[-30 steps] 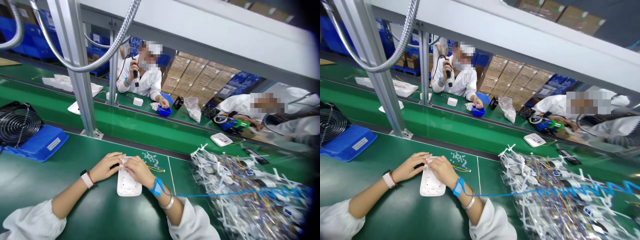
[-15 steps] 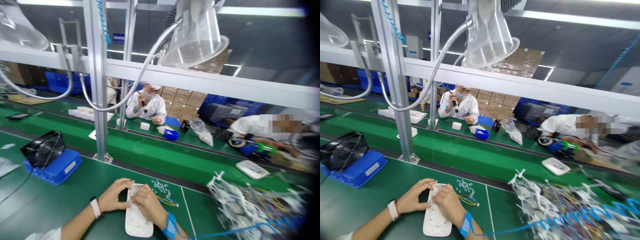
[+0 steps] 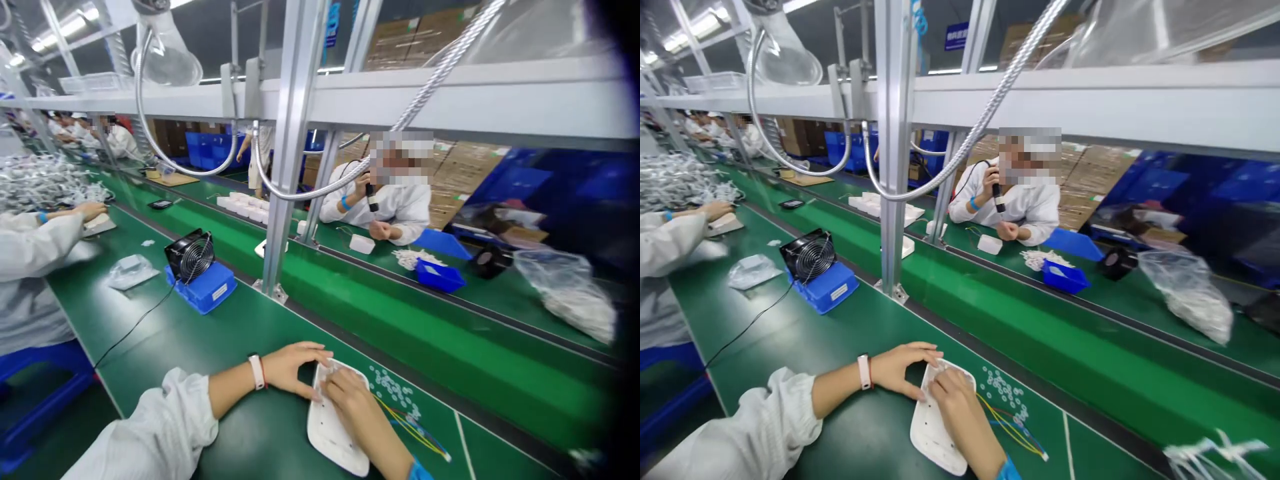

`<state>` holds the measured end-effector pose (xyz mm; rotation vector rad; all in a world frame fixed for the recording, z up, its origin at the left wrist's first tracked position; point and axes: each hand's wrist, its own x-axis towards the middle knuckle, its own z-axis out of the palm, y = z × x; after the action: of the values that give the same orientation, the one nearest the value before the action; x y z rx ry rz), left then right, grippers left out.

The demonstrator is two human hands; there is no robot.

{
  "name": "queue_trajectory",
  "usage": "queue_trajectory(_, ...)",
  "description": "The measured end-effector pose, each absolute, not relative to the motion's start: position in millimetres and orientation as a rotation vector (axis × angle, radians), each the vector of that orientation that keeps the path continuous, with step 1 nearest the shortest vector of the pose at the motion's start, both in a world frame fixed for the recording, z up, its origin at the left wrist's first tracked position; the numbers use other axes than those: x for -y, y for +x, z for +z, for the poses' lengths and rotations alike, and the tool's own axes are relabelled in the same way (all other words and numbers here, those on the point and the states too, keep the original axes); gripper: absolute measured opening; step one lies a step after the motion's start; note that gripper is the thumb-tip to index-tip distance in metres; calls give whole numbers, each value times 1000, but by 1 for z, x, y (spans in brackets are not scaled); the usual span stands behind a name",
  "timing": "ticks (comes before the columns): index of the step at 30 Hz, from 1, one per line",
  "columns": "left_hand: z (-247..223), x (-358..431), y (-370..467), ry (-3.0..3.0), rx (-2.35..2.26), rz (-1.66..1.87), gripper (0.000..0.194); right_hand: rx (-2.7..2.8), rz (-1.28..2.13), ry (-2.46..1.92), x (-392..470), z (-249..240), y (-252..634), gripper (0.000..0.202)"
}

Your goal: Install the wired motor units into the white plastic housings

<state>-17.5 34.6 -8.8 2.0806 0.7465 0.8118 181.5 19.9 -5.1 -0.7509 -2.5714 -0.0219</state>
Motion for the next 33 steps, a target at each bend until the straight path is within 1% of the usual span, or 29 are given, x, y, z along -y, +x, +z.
queue_trajectory(3, -10, -34, -18, 2053, -741, 819, 65, 2567, -47, -679, -23, -14, 182, 30)
queue_trajectory(7, -10, -34, -20, 2026, -738, 805, 59, 2521, -91, -649, -25, -23, 182, 34)
queue_trajectory(13, -12, -32, -19, 2153, -762, 828, 52, 2547, -10, -704, -17, -12, 180, 30)
queue_trajectory(18, -12, -27, -17, 2301, -893, 773, 45, 2502, -87, -718, -9, -1, 187, 27)
queue_trajectory(25, -4, -22, -17, 2522, -1008, 690, 35, 2411, -233, -991, 7, -5, 213, 28)
queue_trajectory(33, -2, -30, -19, 2494, -1007, 661, 37, 2460, -99, -1169, 9, -7, 213, 31)
